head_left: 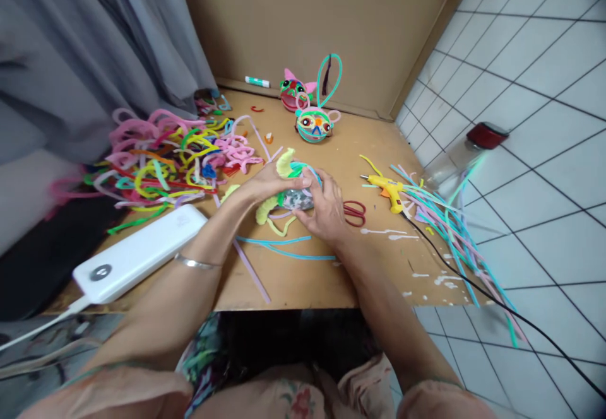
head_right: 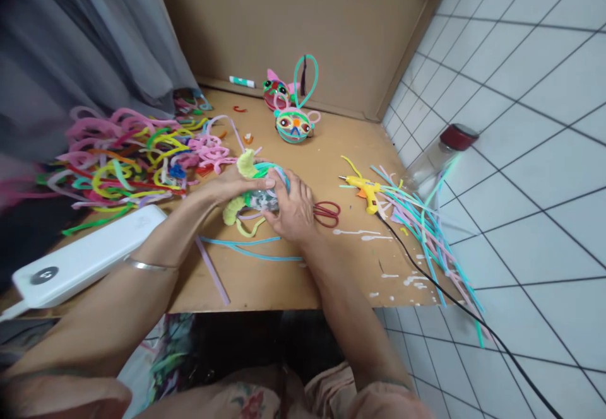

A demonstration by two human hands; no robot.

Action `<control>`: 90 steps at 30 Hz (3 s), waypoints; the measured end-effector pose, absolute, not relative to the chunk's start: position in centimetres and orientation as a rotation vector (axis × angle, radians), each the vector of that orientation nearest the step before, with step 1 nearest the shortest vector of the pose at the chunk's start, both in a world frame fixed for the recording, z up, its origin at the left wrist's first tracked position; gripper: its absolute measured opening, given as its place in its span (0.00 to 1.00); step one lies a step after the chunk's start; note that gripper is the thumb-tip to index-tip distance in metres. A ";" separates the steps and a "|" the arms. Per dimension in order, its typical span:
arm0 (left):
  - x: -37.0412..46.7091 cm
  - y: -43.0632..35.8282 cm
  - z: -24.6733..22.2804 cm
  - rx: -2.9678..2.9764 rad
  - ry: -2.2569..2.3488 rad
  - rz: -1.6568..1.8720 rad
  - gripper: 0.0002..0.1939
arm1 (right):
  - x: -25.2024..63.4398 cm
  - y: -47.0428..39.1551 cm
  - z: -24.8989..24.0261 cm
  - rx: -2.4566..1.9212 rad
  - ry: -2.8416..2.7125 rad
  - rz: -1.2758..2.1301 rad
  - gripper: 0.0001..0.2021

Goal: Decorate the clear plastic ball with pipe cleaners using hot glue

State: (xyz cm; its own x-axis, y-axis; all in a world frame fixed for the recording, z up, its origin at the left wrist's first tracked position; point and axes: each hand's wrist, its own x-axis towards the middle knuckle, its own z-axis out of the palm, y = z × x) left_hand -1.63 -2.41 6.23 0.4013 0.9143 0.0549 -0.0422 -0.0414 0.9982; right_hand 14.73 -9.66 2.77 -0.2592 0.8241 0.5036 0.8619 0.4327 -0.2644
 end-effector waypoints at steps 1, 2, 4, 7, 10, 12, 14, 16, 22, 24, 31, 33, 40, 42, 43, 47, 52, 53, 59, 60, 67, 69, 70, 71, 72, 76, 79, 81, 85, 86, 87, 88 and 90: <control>-1.7 -2.4 6.2 1.394 0.855 0.939 0.28 | 14.7 -9.7 2.8 -1.414 -2.107 -0.083 0.39; -1.7 -2.4 6.2 1.408 0.861 0.924 0.30 | 14.7 -9.7 2.8 -1.411 -2.104 -0.081 0.38; -1.8 -2.4 6.2 1.428 0.872 0.901 0.32 | 14.7 -9.7 2.7 -1.401 -2.097 -0.077 0.38; -1.9 -2.4 6.2 1.434 0.860 0.893 0.29 | 14.8 -9.6 2.6 -1.383 -2.083 -0.060 0.40; -1.9 -2.4 6.0 1.406 0.877 0.913 0.27 | 14.9 -9.7 2.6 -1.366 -2.078 -0.050 0.42; -1.8 -2.4 5.9 1.348 0.890 0.932 0.27 | 15.0 -9.8 2.8 -1.350 -2.094 -0.045 0.43; -1.7 -2.4 5.8 1.253 0.889 0.961 0.27 | 15.2 -9.8 3.0 -1.331 -2.115 -0.046 0.42; -1.6 -2.2 5.7 1.137 0.882 1.024 0.27 | 15.8 -9.6 3.2 -1.359 -2.088 -0.071 0.40; -1.5 -1.2 5.4 0.765 0.847 1.271 0.21 | 20.6 -7.7 4.2 -2.027 -1.509 -0.234 0.28; -1.4 -0.8 5.2 0.690 0.829 1.303 0.19 | 22.6 -7.4 4.5 -2.225 -1.406 -0.337 0.26; -0.5 -1.0 4.8 0.615 0.720 1.266 0.22 | 26.6 -7.9 3.5 -2.582 -1.148 -0.383 0.29; -0.3 -1.3 4.8 0.617 0.721 1.251 0.22 | 26.9 -7.6 3.2 -2.576 -1.146 -0.394 0.31; -0.2 -1.5 4.7 0.675 0.746 1.237 0.22 | 27.5 -7.4 3.7 -2.673 -1.050 -0.193 0.29; -0.2 -1.5 4.6 0.670 0.747 1.233 0.23 | 27.5 -7.6 4.0 -2.662 -1.037 -0.129 0.25; -0.1 -1.5 4.5 0.666 0.742 1.232 0.24 | 27.5 -7.7 4.1 -2.636 -1.031 -0.125 0.24; -0.1 -1.4 4.1 0.663 0.707 1.219 0.24 | 26.9 -8.1 4.6 -2.445 -0.978 -0.216 0.25; -0.3 -1.2 3.8 0.693 0.705 1.213 0.27 | 26.6 -8.2 5.2 -2.205 -0.901 -0.372 0.23; -0.3 -1.2 3.8 0.695 0.710 1.213 0.28 | 26.6 -8.2 5.3 -2.187 -0.891 -0.383 0.22; -0.3 -1.3 4.1 0.676 0.709 1.198 0.31 | 25.3 -8.3 5.6 -2.075 -0.991 -0.363 0.16; -0.2 -1.4 4.2 0.666 0.706 1.191 0.31 | 24.6 -8.4 5.7 -2.049 -1.010 -0.367 0.14; 0.4 -1.7 4.1 0.560 0.659 1.130 0.29 | 20.6 -9.6 4.9 -1.884 -1.209 -0.426 0.11; 0.6 -2.0 4.2 0.552 0.648 1.135 0.27 | 20.2 -9.7 4.5 -1.869 -1.220 -0.435 0.12; 0.7 -2.2 4.3 0.553 0.645 1.135 0.26 | 20.1 -9.7 4.4 -1.859 -1.231 -0.442 0.13; 0.9 -2.4 4.4 0.556 0.647 1.126 0.25 | 20.1 -9.7 4.3 -1.843 -1.251 -0.450 0.14; 1.0 -2.6 4.5 0.562 0.652 1.107 0.24 | 20.1 -9.7 4.2 -1.825 -1.279 -0.460 0.15; 1.5 -3.1 5.0 0.562 0.655 1.060 0.21 | 20.4 -9.5 3.8 -1.773 -1.345 -0.541 0.18; 1.6 -3.3 5.4 0.506 0.668 1.066 0.17 | 20.7 -9.3 3.4 -1.709 -1.348 -0.633 0.17; 1.6 -3.6 5.9 0.457 0.690 1.054 0.13 | 20.9 -9.1 3.0 -1.652 -1.346 -0.679 0.17; 1.4 -4.1 6.6 0.424 0.691 1.001 0.15 | 21.0 -8.8 2.8 -1.621 -1.337 -0.715 0.16; 1.3 -4.2 6.6 0.425 0.688 0.986 0.16 | 21.0 -8.8 2.8 -1.627 -1.332 -0.720 0.15; 1.4 -4.2 6.7 0.424 0.689 0.976 0.18 | 20.9 -8.8 2.8 -1.633 -1.327 -0.725 0.15; 1.4 -4.3 6.7 0.421 0.693 0.973 0.18 | 20.9 -8.8 2.8 -1.636 -1.326 -0.732 0.14; 1.5 -4.2 6.6 0.413 0.702 0.985 0.16 | 20.8 -8.8 2.8 -1.631 -1.334 -0.745 0.14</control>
